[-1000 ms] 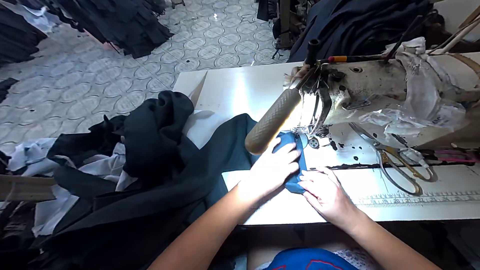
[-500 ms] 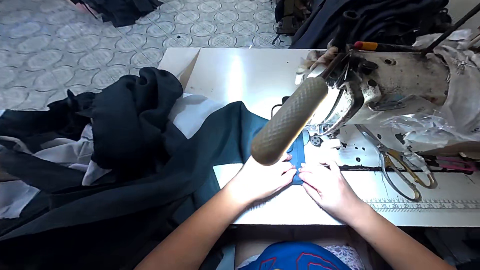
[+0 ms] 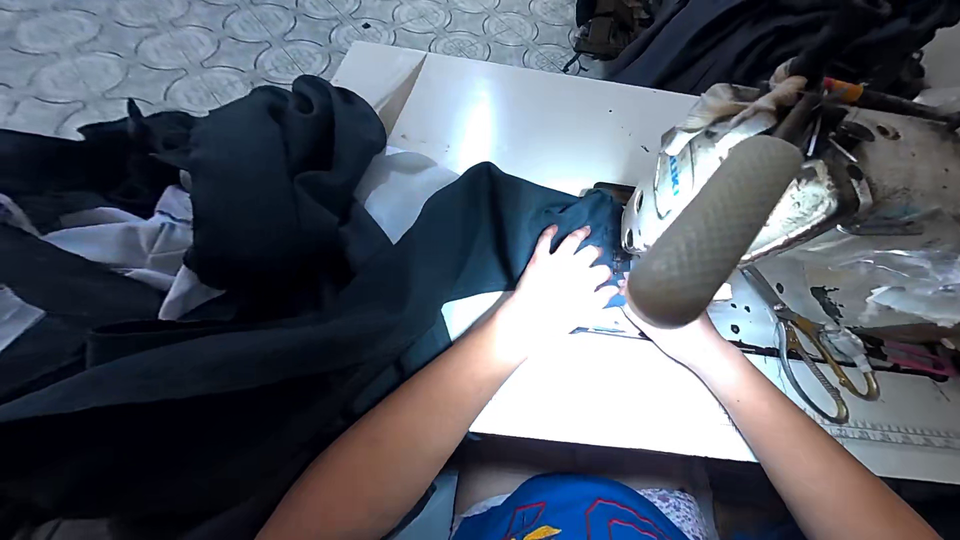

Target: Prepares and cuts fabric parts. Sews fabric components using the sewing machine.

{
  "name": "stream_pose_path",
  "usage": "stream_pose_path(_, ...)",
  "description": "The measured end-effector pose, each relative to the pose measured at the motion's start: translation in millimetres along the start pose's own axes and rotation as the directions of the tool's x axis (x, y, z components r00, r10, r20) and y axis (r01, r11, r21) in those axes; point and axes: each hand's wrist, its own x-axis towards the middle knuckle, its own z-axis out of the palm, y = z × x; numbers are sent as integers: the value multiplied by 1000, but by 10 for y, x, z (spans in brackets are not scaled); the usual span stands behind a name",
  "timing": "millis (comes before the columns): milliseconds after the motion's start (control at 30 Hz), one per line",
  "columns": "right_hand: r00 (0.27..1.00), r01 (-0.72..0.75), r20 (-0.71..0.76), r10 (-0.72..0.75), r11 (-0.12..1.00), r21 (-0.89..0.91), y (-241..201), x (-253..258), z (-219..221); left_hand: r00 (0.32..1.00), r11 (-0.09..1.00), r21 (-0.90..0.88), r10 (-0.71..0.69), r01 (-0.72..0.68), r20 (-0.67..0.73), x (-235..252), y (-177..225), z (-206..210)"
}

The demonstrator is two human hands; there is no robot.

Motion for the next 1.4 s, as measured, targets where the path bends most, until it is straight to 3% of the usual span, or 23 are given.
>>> stream_pose_path(67, 998, -35, -55, 44, 989, 142, 94, -11, 65, 995, 993, -80, 82, -86, -55, -84, -49, -130)
stream_pose_path(133, 969, -210, -63, 238, 933, 293, 67, 17, 32, 992, 953, -277, 124, -125, -22, -219, -151, -393)
stream_pose_path(167, 931, -326, -36, 362, 875, 358, 12, 52, -14, 991, 923, -377, 113, -79, 69, -274, -226, -487)
stream_pose_path(233, 870, -441, -9, 492, 787, 431, -23, 98, -52, 967, 939, -315, -62, 141, 248, -290, -283, -523)
stream_pose_path(300, 851, -477, 13, 525, 762, 438, -53, 109, -82, 932, 943, -117, -278, 310, 233, -114, -270, -328)
stream_pose_path(367, 856, -491, 46, 515, 781, 386, -108, 122, -135, 958, 956, -64, -282, 285, 58, 32, -213, -178)
stream_pose_path(433, 867, -484, 72, 492, 802, 350, -142, 131, -170, 964, 993, -37, -121, 115, -239, 72, -219, -41)
stream_pose_path(500, 872, -481, 92, 481, 805, 347, -86, 132, -168, 889, 1000, -1, 13, -15, -458, 103, -289, 17)
stream_pose_path(567, 876, -475, 118, 467, 798, 370, -27, 149, -160, 824, 996, 38, 86, -78, -559, 128, -379, 44)
stream_pose_path(700, 902, -417, 104, 418, 785, 459, 46, 151, -124, 892, 997, 26, 80, -76, -444, 65, -364, 103)
stream_pose_path(833, 909, -412, 123, 398, 810, 417, -38, 163, -195, 966, 996, 36, -67, 78, -248, 48, -221, 85)
stream_pose_path(900, 932, -361, 107, 347, 854, 373, -51, 138, -185, 973, 992, -24, -128, 125, -190, 51, -185, 17)
stream_pose_path(967, 966, -257, 63, 250, 916, 307, -69, 111, -153, 968, 986, -158, -91, 55, -233, -34, -62, -170)
stream_pose_path(1033, 991, -128, 60, 117, 968, 214, -111, 88, -144, 968, 976, -188, 65, -113, -242, -231, 160, -353)
stream_pose_path(1100, 999, 15, 48, -21, 992, 124, -130, 30, -104, 943, 955, -91, 261, -284, -205, -404, 350, -365)
stream_pose_path(1167, 967, 249, -62, -248, 968, 11, -82, -76, -5, 928, 941, -54, 319, -335, -191, -478, 434, -288)
stream_pose_path(1233, 867, 421, -234, -440, 898, -127, -70, -157, 111, 914, 940, -51, 314, -337, -255, -449, 424, -252)
stream_pose_path(1300, 814, 456, -322, -483, 875, -159, -172, -276, 187, 895, 937, -24, 325, -349, -305, -393, 416, -246)
stream_pose_path(1400, 862, 349, -328, -387, 921, -170, -294, -517, 294, 950, 966, 97, 255, -241, -182, -271, 397, -252)
